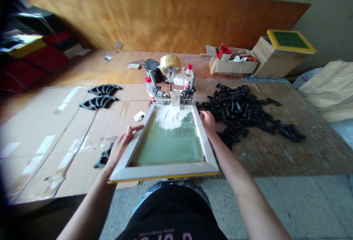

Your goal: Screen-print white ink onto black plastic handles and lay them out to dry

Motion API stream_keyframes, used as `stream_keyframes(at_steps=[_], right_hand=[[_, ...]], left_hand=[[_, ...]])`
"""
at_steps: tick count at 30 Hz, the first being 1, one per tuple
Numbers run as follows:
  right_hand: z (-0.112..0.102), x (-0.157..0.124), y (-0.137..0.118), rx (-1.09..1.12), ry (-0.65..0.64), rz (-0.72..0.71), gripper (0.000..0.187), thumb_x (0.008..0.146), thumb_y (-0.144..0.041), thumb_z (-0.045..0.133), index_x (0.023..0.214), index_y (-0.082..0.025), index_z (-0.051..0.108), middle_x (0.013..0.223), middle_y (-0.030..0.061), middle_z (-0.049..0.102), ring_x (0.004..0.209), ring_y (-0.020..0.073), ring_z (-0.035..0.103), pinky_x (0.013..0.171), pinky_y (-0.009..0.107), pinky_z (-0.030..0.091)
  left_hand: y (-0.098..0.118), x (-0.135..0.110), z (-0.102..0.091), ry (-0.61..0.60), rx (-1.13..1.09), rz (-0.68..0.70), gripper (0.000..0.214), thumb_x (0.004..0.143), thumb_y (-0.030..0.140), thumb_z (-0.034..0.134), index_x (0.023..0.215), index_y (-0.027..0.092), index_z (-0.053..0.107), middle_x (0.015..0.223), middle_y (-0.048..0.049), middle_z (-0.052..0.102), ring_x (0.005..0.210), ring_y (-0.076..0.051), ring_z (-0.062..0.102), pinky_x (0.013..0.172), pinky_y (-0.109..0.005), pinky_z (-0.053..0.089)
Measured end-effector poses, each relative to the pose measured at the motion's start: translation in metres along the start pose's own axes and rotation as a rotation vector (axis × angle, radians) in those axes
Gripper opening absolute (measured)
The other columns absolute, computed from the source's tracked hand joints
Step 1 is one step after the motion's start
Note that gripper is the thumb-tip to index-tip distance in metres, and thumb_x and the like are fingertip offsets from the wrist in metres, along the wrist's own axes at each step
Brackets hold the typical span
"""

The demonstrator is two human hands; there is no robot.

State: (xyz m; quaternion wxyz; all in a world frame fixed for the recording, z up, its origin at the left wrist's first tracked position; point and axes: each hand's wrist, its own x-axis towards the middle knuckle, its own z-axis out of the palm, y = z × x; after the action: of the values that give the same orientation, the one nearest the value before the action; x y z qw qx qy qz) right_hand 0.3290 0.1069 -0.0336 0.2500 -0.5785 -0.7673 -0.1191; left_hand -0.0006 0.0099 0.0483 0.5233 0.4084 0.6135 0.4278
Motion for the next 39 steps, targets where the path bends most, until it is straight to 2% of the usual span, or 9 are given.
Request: stream_keyframes(at_steps=[2,5,8,12,18,28,33,36,39], right_hand=[[-0.001,0.022,0.004,0.163,0.034,0.146,0.028,0.089,-0.014,0.054,0.112,-0.008,0.068,0.105,0.0126,0.070,0.095,0.0198,0.066,0.083,0.032,0.057],[0.006,0.059,-0.020,0.311,0.004,0.050,0.051,0.081,-0.017,0.068,0.131,-0.015,0.056,0.134,0.0154,0.054,0.123,0.0269,0.051,0.104,0.042,0.045],[0.018,0.081,-0.057,0.315,-0.220,-0.081,0.036,0.082,-0.015,0.068,0.117,-0.016,0.061,0.117,0.0134,0.062,0.113,0.0278,0.053,0.099,0.043,0.045],[0.021,0.061,-0.081,0.235,-0.387,-0.192,0.007,0.086,-0.014,0.059,0.092,-0.015,0.063,0.094,0.0121,0.065,0.095,0.0262,0.056,0.086,0.038,0.046],[-0.014,0.026,-0.073,0.384,-0.479,-0.635,0.012,0.081,-0.006,0.057,0.082,-0.018,0.062,0.084,0.0067,0.064,0.086,0.0218,0.056,0.076,0.031,0.043],[-0.008,0.005,-0.074,0.471,-0.325,-0.606,0.019,0.085,-0.007,0.052,0.094,-0.017,0.066,0.092,0.0080,0.066,0.096,0.0225,0.056,0.085,0.033,0.046],[-0.008,0.051,-0.071,0.487,-0.320,-0.349,0.027,0.086,-0.026,0.067,0.113,-0.024,0.066,0.097,0.0044,0.069,0.092,0.0206,0.061,0.083,0.032,0.048],[-0.004,0.094,-0.066,0.391,-0.273,-0.114,0.058,0.081,-0.026,0.073,0.135,-0.030,0.054,0.105,0.0041,0.069,0.092,0.0211,0.063,0.083,0.032,0.049],[-0.009,0.117,-0.038,0.346,-0.204,0.036,0.055,0.084,-0.027,0.068,0.137,-0.031,0.054,0.103,0.0047,0.069,0.088,0.0219,0.064,0.082,0.034,0.049]], left_hand=[[-0.033,-0.004,-0.003,-0.013,0.055,-0.063,0.073,0.077,0.065,0.061,0.134,0.020,0.058,0.078,-0.0025,0.069,0.062,-0.016,0.060,0.054,-0.024,0.043],[-0.075,0.003,-0.001,0.004,0.096,-0.092,0.086,0.075,0.060,0.065,0.147,0.021,0.041,0.086,-0.0045,0.070,0.074,-0.020,0.065,0.062,-0.027,0.048],[-0.099,0.012,0.001,0.028,0.187,-0.066,0.080,0.079,0.058,0.062,0.146,0.020,0.043,0.094,-0.0069,0.071,0.086,-0.023,0.067,0.074,-0.031,0.051],[-0.106,0.015,0.000,0.020,0.220,-0.071,0.075,0.082,0.059,0.057,0.144,0.019,0.046,0.104,-0.0097,0.071,0.095,-0.025,0.066,0.082,-0.034,0.050],[-0.101,0.012,0.003,0.040,0.154,-0.055,0.073,0.079,0.058,0.061,0.139,0.017,0.051,0.112,-0.0118,0.070,0.100,-0.026,0.066,0.084,-0.034,0.051],[-0.089,0.007,0.001,0.024,0.117,-0.109,0.075,0.079,0.057,0.062,0.142,0.020,0.047,0.095,-0.0079,0.072,0.082,-0.022,0.068,0.069,-0.029,0.052],[-0.071,0.004,-0.003,-0.009,0.139,-0.114,0.079,0.078,0.060,0.063,0.144,0.020,0.046,0.088,-0.0059,0.072,0.074,-0.019,0.066,0.063,-0.026,0.049],[-0.041,-0.002,-0.006,-0.005,0.121,-0.081,0.077,0.077,0.064,0.061,0.141,0.021,0.051,0.090,-0.0045,0.071,0.070,-0.017,0.063,0.057,-0.023,0.045],[-0.004,-0.006,-0.006,0.010,0.082,-0.025,0.067,0.081,0.068,0.053,0.126,0.019,0.064,0.091,-0.0037,0.070,0.069,-0.016,0.061,0.057,-0.023,0.045]])
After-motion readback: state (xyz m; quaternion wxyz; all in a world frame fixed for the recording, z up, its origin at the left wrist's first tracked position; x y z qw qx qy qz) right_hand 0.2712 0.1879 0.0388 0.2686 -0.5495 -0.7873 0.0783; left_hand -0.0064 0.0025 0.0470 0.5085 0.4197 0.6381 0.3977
